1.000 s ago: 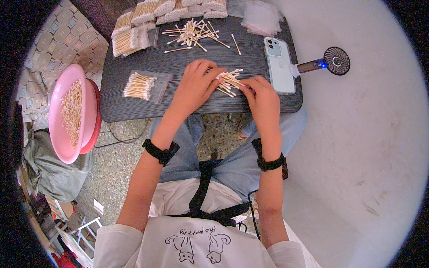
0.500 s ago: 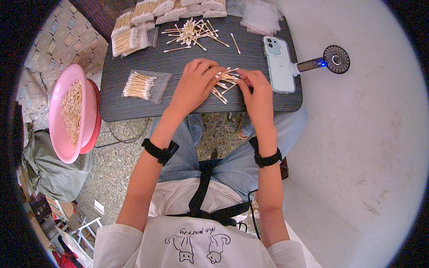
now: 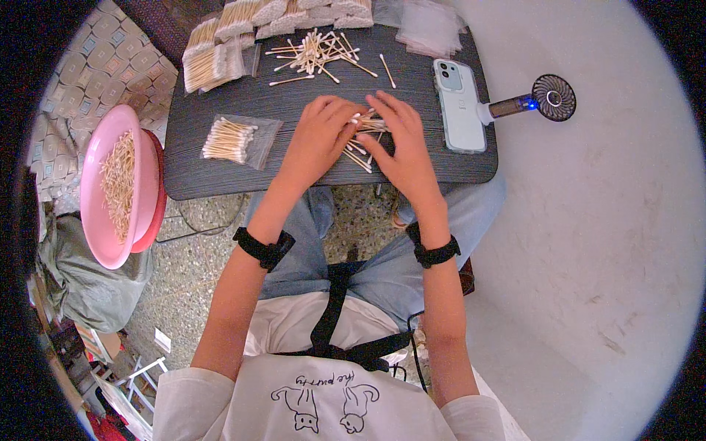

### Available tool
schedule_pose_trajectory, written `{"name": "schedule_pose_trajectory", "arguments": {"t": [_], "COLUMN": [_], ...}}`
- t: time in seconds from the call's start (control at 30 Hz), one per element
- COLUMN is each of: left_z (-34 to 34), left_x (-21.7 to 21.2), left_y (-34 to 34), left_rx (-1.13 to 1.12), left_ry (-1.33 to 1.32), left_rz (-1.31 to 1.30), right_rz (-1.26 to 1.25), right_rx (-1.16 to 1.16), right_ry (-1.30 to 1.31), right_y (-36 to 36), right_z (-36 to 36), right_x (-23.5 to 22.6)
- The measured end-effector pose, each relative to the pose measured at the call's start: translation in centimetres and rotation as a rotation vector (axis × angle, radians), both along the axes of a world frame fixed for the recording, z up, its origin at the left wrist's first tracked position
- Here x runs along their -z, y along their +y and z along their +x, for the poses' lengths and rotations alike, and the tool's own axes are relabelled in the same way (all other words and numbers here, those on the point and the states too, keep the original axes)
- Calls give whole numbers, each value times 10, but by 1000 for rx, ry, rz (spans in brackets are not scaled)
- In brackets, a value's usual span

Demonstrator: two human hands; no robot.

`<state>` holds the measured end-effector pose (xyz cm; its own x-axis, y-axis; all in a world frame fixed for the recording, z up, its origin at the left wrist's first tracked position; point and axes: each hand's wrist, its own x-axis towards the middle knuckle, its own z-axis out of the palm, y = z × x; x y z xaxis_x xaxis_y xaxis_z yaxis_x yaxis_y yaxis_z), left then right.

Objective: The recorder is sorting loose cotton swabs into groups and placing them into small plastic bags at a workspace.

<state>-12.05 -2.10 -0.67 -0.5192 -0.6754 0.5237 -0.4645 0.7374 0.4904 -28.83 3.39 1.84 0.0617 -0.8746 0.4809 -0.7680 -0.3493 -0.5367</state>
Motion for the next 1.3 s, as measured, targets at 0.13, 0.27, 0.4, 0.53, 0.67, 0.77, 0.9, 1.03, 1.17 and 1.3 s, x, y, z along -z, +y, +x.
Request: {"name": "schedule_pose_trajectory", "arguments": {"t": [0.13, 0.27, 0.4, 0.53, 0.67, 0.77, 0.9, 1.03, 1.17, 1.3], "left_z": [-4, -4, -2, 1, 6, 10, 20, 22, 15, 5], "left_x": [-5, -6, -5, -8, -11, -10, -14, -15, -10, -3], "left_y": [4, 3, 3, 6, 11, 12, 10, 9, 7, 7], "left_rx": [-80, -109, -101, -47, -14, 25, 102, 155, 77, 3], "left_ry": [56, -67, -82, -92, -133, -185, -170, -88, -27, 13], "left_rz": [93, 23, 24, -17, -53, 19, 11, 58, 89, 62], "right_rz": [92, 31, 0, -26, 0, 4, -16, -20, -35, -5], "right_rx": [-114, -94, -53, -46, -23, -18, -20, -17, -28, -64], "right_ry": [-56, -13, -20, -49, -95, -81, -84, -76, -78, -94], "right_y": [-1, -8, -12, -14, -13, -14, -14, -14, -14, -14], "right_z": [5, 6, 9, 6, 8, 7, 7, 6, 7, 4], "right_x": [9, 18, 17, 19, 18, 19, 19, 19, 20, 21]}}
